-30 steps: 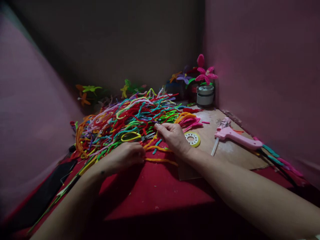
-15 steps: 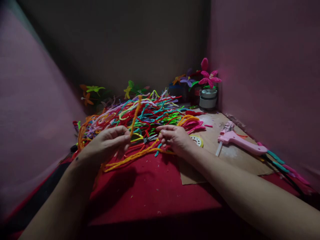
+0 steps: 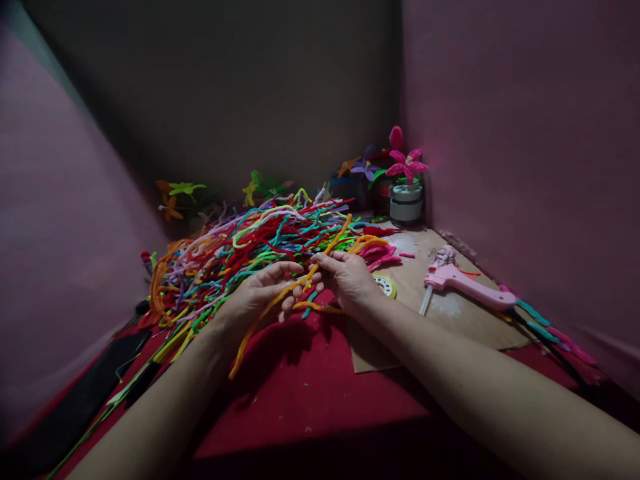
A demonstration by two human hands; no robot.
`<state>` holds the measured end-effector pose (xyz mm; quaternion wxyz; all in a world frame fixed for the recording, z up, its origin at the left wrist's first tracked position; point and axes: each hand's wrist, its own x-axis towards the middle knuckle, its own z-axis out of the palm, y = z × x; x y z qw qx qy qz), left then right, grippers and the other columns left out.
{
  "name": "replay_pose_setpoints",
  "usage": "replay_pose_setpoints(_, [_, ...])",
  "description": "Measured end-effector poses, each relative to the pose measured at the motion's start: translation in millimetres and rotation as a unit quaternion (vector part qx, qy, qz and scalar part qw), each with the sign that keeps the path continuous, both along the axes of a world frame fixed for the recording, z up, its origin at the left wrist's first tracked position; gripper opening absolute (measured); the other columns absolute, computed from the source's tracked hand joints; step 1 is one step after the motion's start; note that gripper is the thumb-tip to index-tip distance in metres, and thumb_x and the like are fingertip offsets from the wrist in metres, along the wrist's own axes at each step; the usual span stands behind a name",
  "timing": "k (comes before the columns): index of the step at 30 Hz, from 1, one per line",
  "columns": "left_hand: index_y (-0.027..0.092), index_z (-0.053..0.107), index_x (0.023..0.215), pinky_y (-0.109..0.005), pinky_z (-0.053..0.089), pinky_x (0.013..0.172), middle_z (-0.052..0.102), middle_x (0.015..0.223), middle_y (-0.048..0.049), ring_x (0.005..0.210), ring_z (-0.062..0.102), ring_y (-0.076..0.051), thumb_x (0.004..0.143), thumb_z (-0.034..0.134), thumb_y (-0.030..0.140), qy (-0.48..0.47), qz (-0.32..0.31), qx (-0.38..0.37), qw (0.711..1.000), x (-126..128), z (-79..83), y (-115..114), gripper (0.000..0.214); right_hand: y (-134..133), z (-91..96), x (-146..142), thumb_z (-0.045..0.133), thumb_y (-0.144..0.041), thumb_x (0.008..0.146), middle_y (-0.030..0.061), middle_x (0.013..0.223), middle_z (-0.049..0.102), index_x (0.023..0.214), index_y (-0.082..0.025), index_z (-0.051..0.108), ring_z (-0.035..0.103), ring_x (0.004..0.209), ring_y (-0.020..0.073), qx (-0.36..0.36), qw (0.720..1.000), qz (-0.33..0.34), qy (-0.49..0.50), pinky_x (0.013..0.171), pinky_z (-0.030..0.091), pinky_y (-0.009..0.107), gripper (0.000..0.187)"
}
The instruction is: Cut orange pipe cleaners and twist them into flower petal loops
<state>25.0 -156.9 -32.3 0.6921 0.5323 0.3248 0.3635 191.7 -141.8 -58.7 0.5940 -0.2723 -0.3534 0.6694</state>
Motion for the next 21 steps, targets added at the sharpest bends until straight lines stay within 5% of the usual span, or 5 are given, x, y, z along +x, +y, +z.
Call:
replay_pose_setpoints(7, [0.015, 0.060, 0.095, -0.022, 0.046, 0.057, 0.062, 0.077, -0.0038, 0.061, 0.058, -0.010, 0.071, 0.062, 0.019, -0.057, 0.043, 0.037, 0.997, 2.5, -8.3, -7.9, 0.025, -1.8, 1.4, -1.1, 0.058, -0.012, 0.071, 0.0013, 0.057, 0.057, 0.069, -0.009, 0.060, 0.054, 0.046, 0.0086, -0.049, 0.998, -0.002, 0.041, 0.040, 0.042, 0.018, 0.004])
replay_pose_setpoints(16, [0.011, 0.062, 0.084, -0.017, 0.041, 0.049, 0.057, 0.063, -0.0012, 0.048, 0.051, -0.005, 0.078, 0.056, 0.029, -0.108, 0.141, -0.006, 0.984, -2.5, -17.0, 4.0, 0.020, 2.0, 3.7, 4.5, 0.051, -0.015, 0.079, 0.0009, 0.070, 0.065, 0.070, -0.016, 0.059, 0.061, 0.072, 0.0128, -0.038, 0.983, 0.042, 0.172, 0.073, 0.048, 0.028, 0.012])
replay_pose_setpoints(21, [0.011, 0.060, 0.079, -0.015, 0.035, 0.043, 0.052, 0.057, 0.0016, 0.043, 0.043, -0.003, 0.075, 0.059, 0.030, -0.146, 0.171, -0.006, 0.974, -7.4, -16.4, 9.9, 0.019, 4.4, 4.5, 6.9, 0.048, -0.015, 0.081, 0.0014, 0.061, 0.063, 0.066, -0.016, 0.058, 0.062, 0.066, 0.0139, -0.050, 0.977, 0.033, 0.204, 0.075, 0.049, 0.033, 0.018])
